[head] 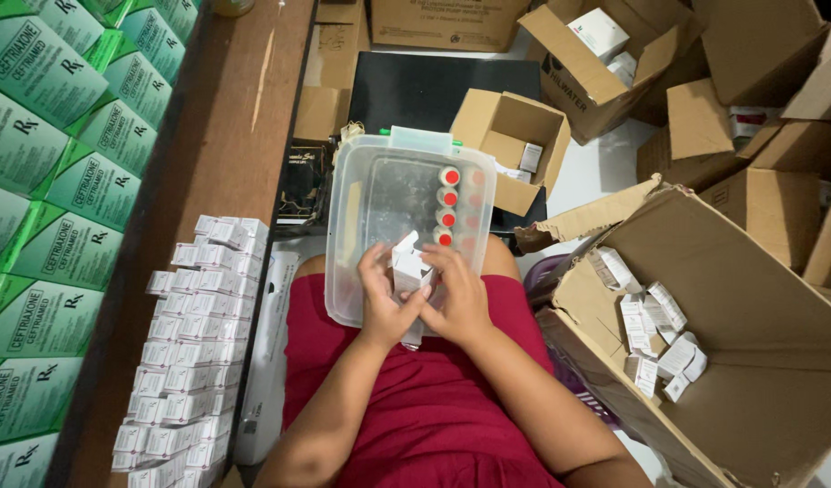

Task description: The person sits on the floor and repeatedly picks small white medicine boxes from a cardboard box, opens them, removes the bottles, and places the bottles into a clear plastic container. Empty boxes are discarded back into the cardboard box.

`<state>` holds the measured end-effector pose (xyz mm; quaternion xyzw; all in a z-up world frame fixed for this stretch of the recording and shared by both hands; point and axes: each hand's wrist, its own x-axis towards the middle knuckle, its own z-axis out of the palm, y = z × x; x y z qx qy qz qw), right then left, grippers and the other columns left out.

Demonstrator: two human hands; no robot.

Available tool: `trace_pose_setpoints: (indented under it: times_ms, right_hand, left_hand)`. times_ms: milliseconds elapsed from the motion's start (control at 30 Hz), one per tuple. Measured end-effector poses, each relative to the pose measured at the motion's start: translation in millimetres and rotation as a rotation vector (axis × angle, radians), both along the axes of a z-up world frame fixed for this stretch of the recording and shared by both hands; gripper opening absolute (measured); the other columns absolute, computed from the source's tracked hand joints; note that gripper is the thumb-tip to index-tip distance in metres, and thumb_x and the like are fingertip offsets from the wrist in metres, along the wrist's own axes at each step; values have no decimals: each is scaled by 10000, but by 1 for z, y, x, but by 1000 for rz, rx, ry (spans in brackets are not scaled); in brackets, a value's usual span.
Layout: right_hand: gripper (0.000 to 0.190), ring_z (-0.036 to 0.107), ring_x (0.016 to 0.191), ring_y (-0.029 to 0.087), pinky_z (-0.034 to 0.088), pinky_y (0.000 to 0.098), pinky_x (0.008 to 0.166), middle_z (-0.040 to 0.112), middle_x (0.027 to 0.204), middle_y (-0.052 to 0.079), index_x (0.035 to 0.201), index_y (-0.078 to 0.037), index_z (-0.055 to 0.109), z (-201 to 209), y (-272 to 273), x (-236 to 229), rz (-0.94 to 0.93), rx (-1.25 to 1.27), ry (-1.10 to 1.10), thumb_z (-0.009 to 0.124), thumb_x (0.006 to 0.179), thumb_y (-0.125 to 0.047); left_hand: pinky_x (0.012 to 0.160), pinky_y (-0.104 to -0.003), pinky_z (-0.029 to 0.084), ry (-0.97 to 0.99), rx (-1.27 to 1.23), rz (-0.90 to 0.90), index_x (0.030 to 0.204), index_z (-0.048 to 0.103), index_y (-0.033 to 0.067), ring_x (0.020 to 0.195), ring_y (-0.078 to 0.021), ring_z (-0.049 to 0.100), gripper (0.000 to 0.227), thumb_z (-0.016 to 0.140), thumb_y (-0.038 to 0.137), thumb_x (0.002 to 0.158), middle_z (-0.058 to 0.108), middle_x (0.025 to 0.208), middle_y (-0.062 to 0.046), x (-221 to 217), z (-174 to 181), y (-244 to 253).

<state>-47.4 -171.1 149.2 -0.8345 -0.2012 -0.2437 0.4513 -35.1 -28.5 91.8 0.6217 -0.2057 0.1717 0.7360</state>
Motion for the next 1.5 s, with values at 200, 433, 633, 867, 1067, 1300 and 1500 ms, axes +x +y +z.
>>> trace_pose_setpoints:
  times_ms: [200, 433, 633, 867, 1067, 1300, 1500]
  right_hand:
    - [519, 682, 987, 340, 560, 386, 798, 664, 1148, 141, 1252, -74, 582, -9, -4, 2, -23, -51, -1, 801, 795, -186]
    - [547, 637, 1111, 242, 582, 319, 924, 557, 1339, 165, 1441, -40, 483, -13, -10, -1, 124, 341, 90, 633, 919, -107]
    - [417, 616, 1121, 124, 511, 247, 916, 595, 1363, 96, 1452, -22, 473, -30, -16, 15, 143, 561, 343, 529, 1042, -74]
    - [230, 600, 911, 83, 493, 229, 809, 673, 1067, 37, 1224, 16, 694, -55, -20, 25, 95, 686, 488, 653, 1017, -76]
    - [148, 651, 983, 97, 539, 240, 868, 683, 1087, 38, 1112, 6, 674, -48, -15, 21, 114, 718, 428, 695, 981, -59]
    - [75, 648, 989, 148, 553, 264, 869, 631, 1050, 85, 982, 21, 707, -30, -11, 10, 120, 496, 289, 716, 920, -22]
    - [61, 653, 926, 162, 544, 276, 822, 642, 1022, 87, 972, 12, 696, -23, -12, 9, 84, 409, 322, 677, 933, -31]
  left_hand:
    - [1001, -394, 480, -181, 376, 208, 1329, 492, 57, 1123, -305, 578, 470, 708, 44, 912, 566, 1240, -182, -3, 0, 7]
    - [1019, -345, 467, 122, 121, -55, 1224, 598, 44, 1099, -269, 599, 317, 641, 50, 910, 594, 1164, -141, 3, -7, 16]
    - [947, -344, 498, -49, 401, -107, 1150, 577, 79, 1074, -210, 624, 457, 837, 96, 775, 632, 1132, -83, 2, 3, 13]
    - [899, -325, 523, 180, 253, -262, 1139, 569, 100, 1027, -163, 627, 358, 801, 64, 868, 631, 1105, -55, 2, -10, 14]
    - [988, -351, 530, 234, -48, -363, 1368, 314, 103, 1180, -197, 597, 693, 780, -18, 869, 546, 1303, -140, 8, -26, 9]
    - [1039, -380, 527, 224, -107, -377, 1417, 241, 96, 1245, -244, 590, 807, 788, -55, 843, 534, 1398, -208, 9, -20, 9]
    - [1066, -375, 513, 199, -103, -379, 1418, 275, 106, 1289, -238, 564, 782, 772, -76, 844, 498, 1470, -203, 8, -17, 10]
